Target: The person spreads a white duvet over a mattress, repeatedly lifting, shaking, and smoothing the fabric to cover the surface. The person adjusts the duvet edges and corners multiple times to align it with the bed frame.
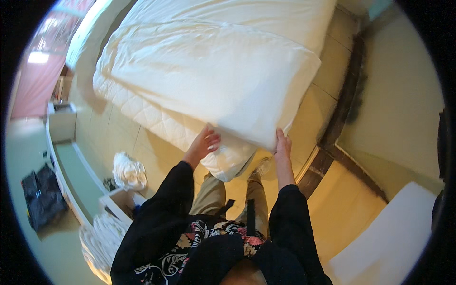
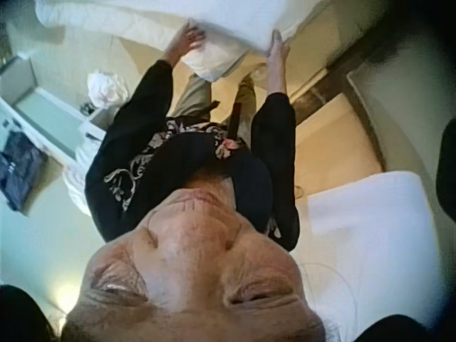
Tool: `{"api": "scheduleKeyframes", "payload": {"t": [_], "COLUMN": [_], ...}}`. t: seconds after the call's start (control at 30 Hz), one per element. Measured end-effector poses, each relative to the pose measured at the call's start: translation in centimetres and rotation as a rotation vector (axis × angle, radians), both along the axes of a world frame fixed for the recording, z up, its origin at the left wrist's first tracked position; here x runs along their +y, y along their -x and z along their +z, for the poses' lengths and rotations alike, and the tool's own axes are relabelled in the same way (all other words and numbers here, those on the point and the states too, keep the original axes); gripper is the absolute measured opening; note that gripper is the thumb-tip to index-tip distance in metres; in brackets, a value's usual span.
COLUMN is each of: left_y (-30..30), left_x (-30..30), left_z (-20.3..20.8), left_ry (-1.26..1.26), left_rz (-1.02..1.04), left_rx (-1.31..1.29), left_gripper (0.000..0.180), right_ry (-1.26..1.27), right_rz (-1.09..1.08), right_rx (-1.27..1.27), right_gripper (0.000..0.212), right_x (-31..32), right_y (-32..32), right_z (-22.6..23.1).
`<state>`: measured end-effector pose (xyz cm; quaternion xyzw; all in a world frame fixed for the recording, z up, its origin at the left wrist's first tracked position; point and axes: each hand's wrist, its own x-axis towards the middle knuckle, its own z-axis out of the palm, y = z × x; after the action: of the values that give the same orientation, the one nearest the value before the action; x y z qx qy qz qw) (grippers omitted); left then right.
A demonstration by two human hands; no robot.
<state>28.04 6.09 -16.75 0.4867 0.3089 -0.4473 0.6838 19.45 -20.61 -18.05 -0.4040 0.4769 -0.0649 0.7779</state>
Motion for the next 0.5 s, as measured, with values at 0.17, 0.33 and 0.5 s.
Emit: {"api": "scheduleKeyframes", "payload": {"t": [0.17,0.33,0.5], "left_y": [-1.6,5.1,4.8], "left_x": [-6.3,-6.6,-3.9], "left_z": [0.3,4.1,-1.2], "left_ry": [-0.167,-0.032,-0.222], "left_rz": [0.397,0.576,0.250], "left_rx": [-0.346,-0.510,-0.402], "left_gripper": [0.052,0.037,0.033], "right_ry": [0.097,0.137,0.191], "right_rz": [0.053,0.075,0.359], "right_rx": [-0.157,0.012,0.155], "right_gripper": [0.035,0.034,0.034], "right_x": [2.4,3.5,1.7], "right_y": [1.4,9.2,9.9], "right_z": [4.5,7.5,-0.4]}}
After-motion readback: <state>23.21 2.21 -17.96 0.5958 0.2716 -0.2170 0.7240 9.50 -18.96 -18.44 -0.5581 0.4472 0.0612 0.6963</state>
